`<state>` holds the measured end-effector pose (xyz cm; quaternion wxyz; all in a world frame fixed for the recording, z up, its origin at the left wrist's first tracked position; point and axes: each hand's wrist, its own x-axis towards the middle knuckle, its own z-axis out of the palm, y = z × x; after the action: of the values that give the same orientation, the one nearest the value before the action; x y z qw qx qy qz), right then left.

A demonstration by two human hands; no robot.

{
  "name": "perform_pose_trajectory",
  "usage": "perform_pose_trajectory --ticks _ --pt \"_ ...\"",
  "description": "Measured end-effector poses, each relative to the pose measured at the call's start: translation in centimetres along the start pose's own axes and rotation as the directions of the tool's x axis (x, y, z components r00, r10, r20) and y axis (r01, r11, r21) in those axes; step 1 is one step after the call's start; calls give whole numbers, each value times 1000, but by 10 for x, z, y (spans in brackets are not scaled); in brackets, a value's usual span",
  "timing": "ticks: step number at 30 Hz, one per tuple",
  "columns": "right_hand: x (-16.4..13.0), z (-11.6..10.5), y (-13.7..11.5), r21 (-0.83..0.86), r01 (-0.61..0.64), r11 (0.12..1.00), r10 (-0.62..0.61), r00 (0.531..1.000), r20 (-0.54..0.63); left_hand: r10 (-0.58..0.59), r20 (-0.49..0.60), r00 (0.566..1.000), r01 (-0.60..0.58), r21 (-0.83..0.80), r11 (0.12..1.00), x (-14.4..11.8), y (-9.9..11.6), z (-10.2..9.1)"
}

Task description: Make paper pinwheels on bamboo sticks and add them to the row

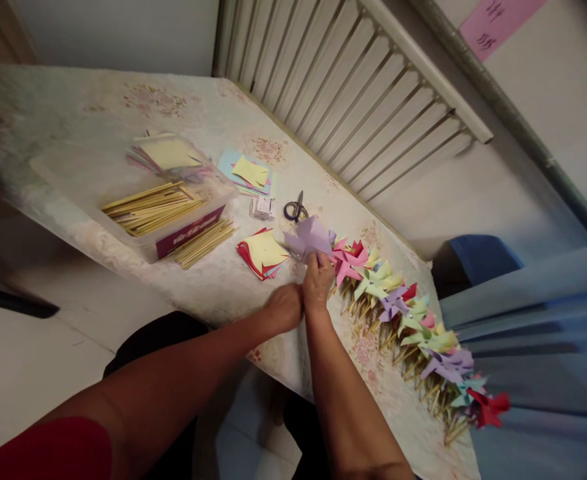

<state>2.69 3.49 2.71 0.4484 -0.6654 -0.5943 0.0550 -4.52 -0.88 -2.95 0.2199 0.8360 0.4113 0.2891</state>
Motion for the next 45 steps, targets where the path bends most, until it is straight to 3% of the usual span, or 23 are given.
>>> perform_pose_trajectory --ticks 8,11,15,17,21,23,26,29,33,38,45 --pt "-19 -44 13 145 -181 973 195 977 -91 -113 43 993 115 -36 993 3 2 -13" --pt "-36 -65 21 105 -173 979 185 976 -114 -132 32 991 134 -73 988 5 -2 -17" --pt "-77 -89 41 -144 -42 989 27 994 -105 -236 27 971 237 -190 953 8 -7 -21" --pt "-103 -98 54 -222 121 967 -116 993 37 -295 31 955 294 -240 925 10 -9 -24" --pt "-154 -111 78 -214 373 903 -303 905 300 -325 33 945 323 -251 913 10 -8 -31" --pt "-169 -118 85 -226 375 899 -296 901 317 -318 29 948 315 -246 917 10 -8 -33" --pt "-171 -126 84 -207 343 916 -292 926 239 -306 20 952 302 -226 926 11 -9 -33" --pt "-156 -123 72 -158 333 929 -297 930 215 -299 9 954 294 -207 933 13 -9 -31" --pt "-141 -97 55 -126 393 911 -320 864 388 -288 11 958 284 -192 939 15 -8 -30" --pt "-148 -67 51 -289 487 824 -267 784 560 -294 3 956 289 -195 937 15 -8 -32" --pt "-135 -66 40 -373 541 754 -183 718 672 -259 -35 965 248 -182 951 14 -7 -27"
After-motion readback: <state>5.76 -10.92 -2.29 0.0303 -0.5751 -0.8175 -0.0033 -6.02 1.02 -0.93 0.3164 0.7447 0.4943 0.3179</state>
